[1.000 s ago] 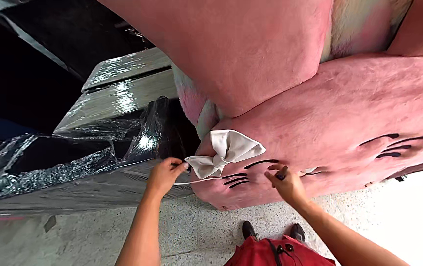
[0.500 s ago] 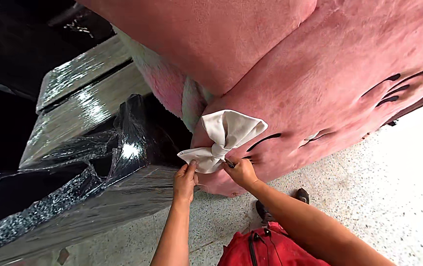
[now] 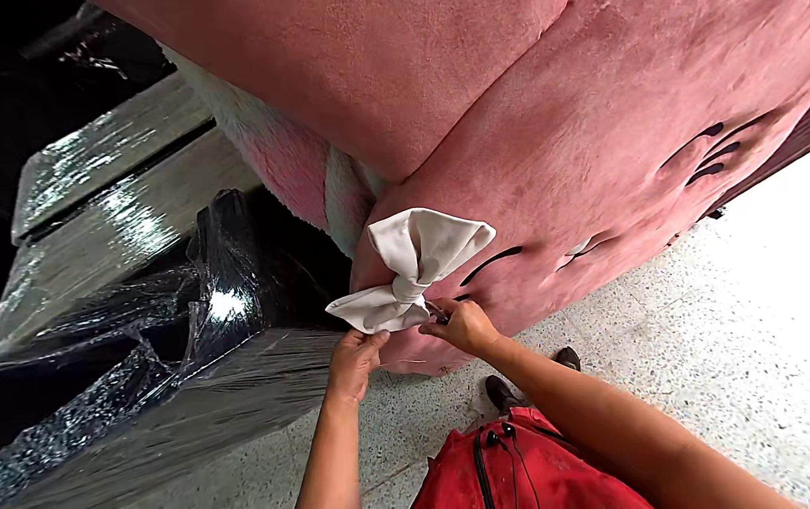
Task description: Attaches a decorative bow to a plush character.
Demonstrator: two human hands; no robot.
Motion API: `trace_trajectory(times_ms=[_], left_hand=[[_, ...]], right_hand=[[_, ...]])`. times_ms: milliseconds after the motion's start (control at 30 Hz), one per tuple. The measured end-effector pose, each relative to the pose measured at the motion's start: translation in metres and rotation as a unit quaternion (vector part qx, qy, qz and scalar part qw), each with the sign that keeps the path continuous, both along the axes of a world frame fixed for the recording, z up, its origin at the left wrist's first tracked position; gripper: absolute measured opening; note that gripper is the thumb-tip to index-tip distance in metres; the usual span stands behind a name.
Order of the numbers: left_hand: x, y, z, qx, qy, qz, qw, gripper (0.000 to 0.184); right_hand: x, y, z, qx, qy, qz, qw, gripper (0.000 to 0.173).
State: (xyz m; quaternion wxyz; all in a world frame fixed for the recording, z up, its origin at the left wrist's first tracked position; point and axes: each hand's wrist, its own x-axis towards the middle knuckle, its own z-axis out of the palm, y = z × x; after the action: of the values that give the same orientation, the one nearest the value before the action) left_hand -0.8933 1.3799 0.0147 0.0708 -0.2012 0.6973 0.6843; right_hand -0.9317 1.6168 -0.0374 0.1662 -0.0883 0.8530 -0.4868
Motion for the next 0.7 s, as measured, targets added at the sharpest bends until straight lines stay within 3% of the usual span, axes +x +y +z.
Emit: trace_trajectory(times_ms=[67,200,400,567,700], left_hand=[[0.001,0.003,-0.010,0.052,-0.005,0.017,0.998,0.005],[0.001,0.003,-0.025,0.131,0.006,0.012,0.991,0.021],[0.001,-0.006,-0.018,0.192,0.038,-0.016,0.981,0.022],[-0.007,0.004,-0.006,0.209,0.044,0.030,0.977,0.048],[-0.010,0.005,-0.016,0.242,0.060,0.012,0.968,0.051]], right_hand=[[-0.001,-0.009,-0.004,-0.035,-0.047,0.005,0.998,0.043],[-0.007,-0.014,-0.018,-0.098,-0.090,-0.032,0.991,0.025],[-0.012,-0.007,-0.028,-0.124,-0.049,-0.024,0.991,0.024],[-0.013,-0.005,-0.023,-0.116,-0.039,-0.018,0.992,0.023],[-0.013,-0.006,-0.028,-0.110,-0.035,-0.029,0.993,0.023]])
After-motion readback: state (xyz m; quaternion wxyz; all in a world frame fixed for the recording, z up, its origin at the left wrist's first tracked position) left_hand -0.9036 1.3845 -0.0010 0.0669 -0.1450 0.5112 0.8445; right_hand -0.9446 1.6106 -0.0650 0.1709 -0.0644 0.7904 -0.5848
